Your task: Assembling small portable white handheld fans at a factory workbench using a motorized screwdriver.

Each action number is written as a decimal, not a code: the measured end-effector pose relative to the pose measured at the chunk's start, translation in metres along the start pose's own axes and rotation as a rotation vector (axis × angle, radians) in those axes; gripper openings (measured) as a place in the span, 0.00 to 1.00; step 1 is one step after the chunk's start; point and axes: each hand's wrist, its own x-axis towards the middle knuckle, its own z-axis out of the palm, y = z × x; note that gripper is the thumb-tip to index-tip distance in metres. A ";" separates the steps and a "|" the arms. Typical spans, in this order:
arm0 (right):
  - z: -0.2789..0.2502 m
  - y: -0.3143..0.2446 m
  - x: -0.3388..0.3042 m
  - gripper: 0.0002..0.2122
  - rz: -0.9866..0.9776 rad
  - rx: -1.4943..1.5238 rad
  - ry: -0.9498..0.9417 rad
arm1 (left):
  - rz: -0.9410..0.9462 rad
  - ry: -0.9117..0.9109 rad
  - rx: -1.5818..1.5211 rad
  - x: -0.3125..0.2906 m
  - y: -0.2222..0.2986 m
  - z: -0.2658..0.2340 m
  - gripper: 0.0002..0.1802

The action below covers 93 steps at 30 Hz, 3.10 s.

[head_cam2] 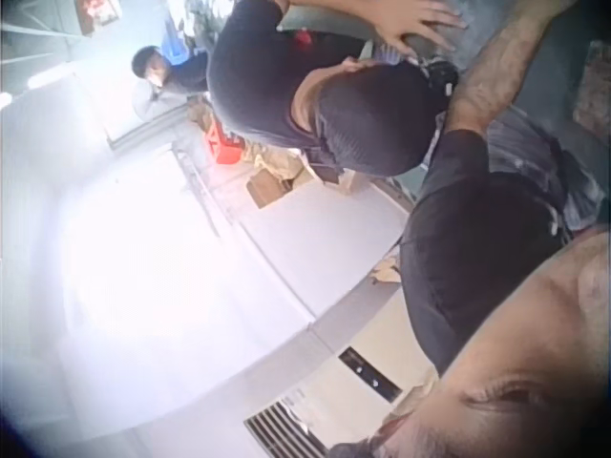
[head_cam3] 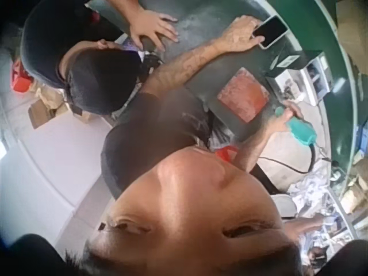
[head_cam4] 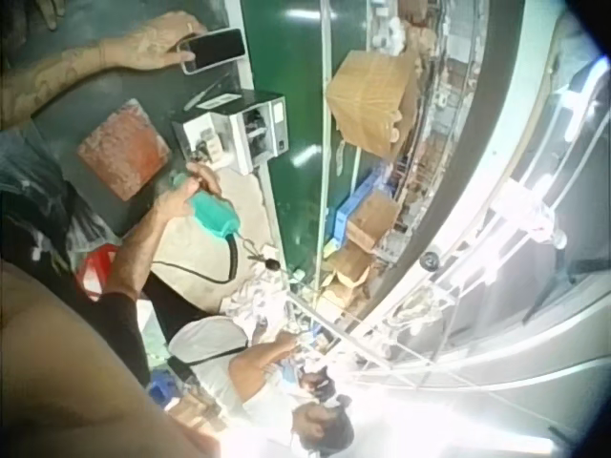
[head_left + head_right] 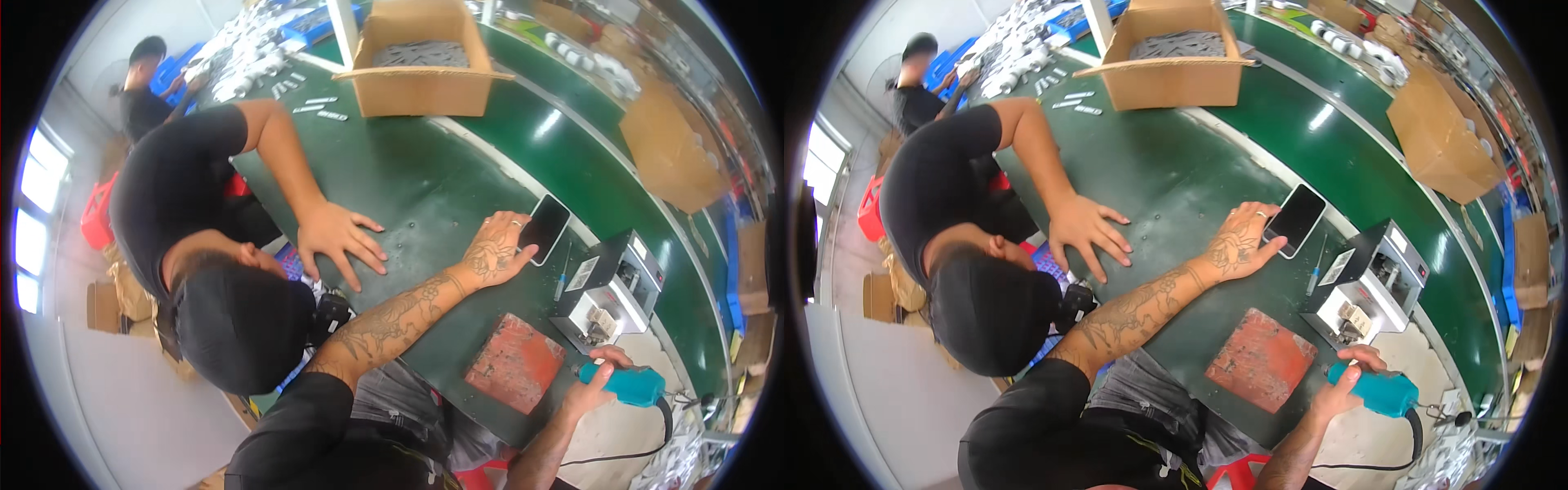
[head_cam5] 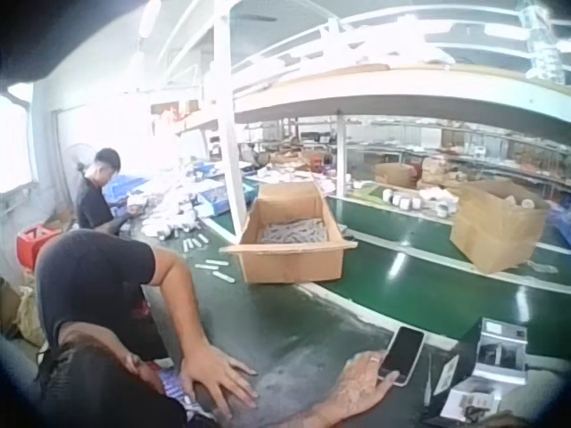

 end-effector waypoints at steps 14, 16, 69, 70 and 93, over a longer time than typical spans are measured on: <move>-0.005 0.009 -0.001 0.33 -0.043 -0.085 -0.008 | 0.005 0.015 -0.064 -0.005 -0.005 0.016 0.28; -0.003 0.007 -0.001 0.33 -0.055 -0.092 -0.017 | 0.004 0.006 -0.071 0.000 -0.004 0.012 0.28; -0.013 0.026 0.005 0.39 -0.153 -0.162 -0.016 | -0.013 -0.012 -0.058 0.000 -0.009 0.016 0.28; -0.016 0.029 0.005 0.41 -0.145 -0.169 -0.043 | -0.006 -0.014 -0.063 0.001 -0.009 0.014 0.28; -0.009 0.020 0.004 0.39 -0.055 -0.098 -0.049 | 0.091 0.136 -0.121 0.004 0.011 -0.010 0.22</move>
